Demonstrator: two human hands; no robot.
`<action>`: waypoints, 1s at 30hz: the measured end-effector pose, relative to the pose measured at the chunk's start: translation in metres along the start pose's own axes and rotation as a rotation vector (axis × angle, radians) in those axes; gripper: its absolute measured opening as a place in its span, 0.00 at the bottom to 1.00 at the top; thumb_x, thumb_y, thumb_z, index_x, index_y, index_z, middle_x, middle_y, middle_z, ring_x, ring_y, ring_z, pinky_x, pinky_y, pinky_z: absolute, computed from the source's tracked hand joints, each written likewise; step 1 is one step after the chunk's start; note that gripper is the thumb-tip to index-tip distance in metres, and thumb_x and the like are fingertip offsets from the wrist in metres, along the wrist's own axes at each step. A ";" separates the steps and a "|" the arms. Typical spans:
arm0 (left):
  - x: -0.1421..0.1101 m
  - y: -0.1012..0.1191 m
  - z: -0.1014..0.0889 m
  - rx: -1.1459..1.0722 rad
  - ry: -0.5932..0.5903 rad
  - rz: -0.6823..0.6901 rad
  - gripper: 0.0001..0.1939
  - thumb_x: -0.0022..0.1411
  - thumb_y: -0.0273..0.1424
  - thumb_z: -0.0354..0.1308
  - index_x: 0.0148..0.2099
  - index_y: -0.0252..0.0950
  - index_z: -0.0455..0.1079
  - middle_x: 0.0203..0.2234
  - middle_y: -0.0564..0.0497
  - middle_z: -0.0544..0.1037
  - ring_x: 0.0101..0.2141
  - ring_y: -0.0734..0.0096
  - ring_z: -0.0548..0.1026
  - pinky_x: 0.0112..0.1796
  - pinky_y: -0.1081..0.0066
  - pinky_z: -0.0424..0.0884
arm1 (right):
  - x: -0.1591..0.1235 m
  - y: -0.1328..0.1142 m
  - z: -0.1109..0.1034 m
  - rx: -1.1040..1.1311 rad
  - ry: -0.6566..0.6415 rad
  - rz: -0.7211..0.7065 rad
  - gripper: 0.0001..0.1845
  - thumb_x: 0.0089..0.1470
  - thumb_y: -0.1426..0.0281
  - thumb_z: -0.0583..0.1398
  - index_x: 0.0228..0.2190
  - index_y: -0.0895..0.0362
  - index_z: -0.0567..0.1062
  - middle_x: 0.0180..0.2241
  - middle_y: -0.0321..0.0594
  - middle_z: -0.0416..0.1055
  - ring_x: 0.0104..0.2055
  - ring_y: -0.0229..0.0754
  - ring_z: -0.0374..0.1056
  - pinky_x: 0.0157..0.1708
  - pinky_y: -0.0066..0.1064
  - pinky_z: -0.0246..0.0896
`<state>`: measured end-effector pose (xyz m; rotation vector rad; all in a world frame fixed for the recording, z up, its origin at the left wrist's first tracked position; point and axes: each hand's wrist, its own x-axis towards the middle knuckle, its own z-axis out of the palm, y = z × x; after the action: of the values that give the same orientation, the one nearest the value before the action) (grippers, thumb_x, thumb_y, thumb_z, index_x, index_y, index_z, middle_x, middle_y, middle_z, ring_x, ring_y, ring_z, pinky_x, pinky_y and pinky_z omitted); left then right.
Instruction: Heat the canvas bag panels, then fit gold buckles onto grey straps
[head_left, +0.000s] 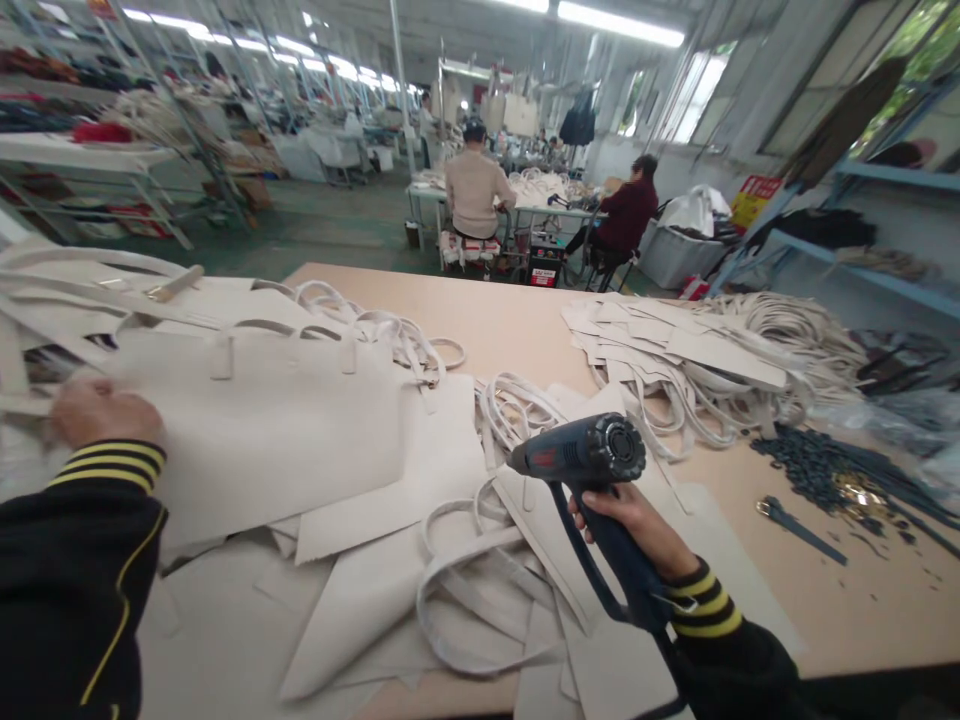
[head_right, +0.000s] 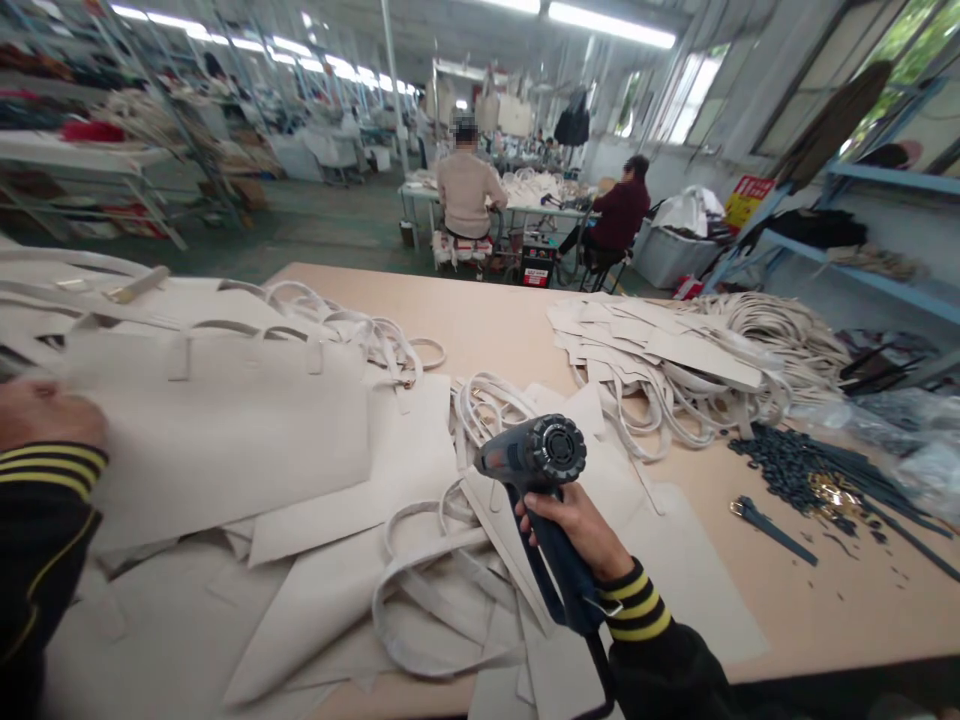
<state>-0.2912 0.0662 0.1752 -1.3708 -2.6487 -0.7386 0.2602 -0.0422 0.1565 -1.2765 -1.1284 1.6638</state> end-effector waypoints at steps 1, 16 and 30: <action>-0.008 0.004 0.005 0.027 0.030 -0.070 0.25 0.54 0.29 0.44 0.51 0.14 0.55 0.49 0.29 0.61 0.49 0.43 0.61 0.43 0.45 0.60 | 0.005 -0.002 -0.007 -0.017 0.040 -0.016 0.14 0.46 0.64 0.61 0.32 0.63 0.73 0.29 0.43 0.72 0.26 0.39 0.67 0.24 0.29 0.65; -0.275 0.179 0.217 -0.203 -0.685 0.638 0.14 0.57 0.28 0.44 0.44 0.30 0.64 0.38 0.43 0.73 0.39 0.68 0.72 0.42 0.68 0.66 | 0.112 -0.023 -0.122 0.174 0.563 -0.107 0.09 0.47 0.72 0.57 0.19 0.62 0.70 0.15 0.41 0.70 0.15 0.34 0.64 0.14 0.22 0.63; -0.270 0.220 0.217 -0.098 -0.802 0.604 0.09 0.54 0.29 0.50 0.38 0.34 0.66 0.33 0.45 0.72 0.39 0.61 0.70 0.42 0.65 0.63 | -0.059 0.025 -0.155 0.081 0.805 0.024 0.08 0.45 0.71 0.60 0.21 0.64 0.73 0.17 0.42 0.71 0.18 0.36 0.66 0.16 0.23 0.65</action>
<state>0.0770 0.0670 -0.0056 -2.7678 -2.3671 -0.2619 0.4236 -0.0739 0.1339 -1.6796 -0.5454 1.0118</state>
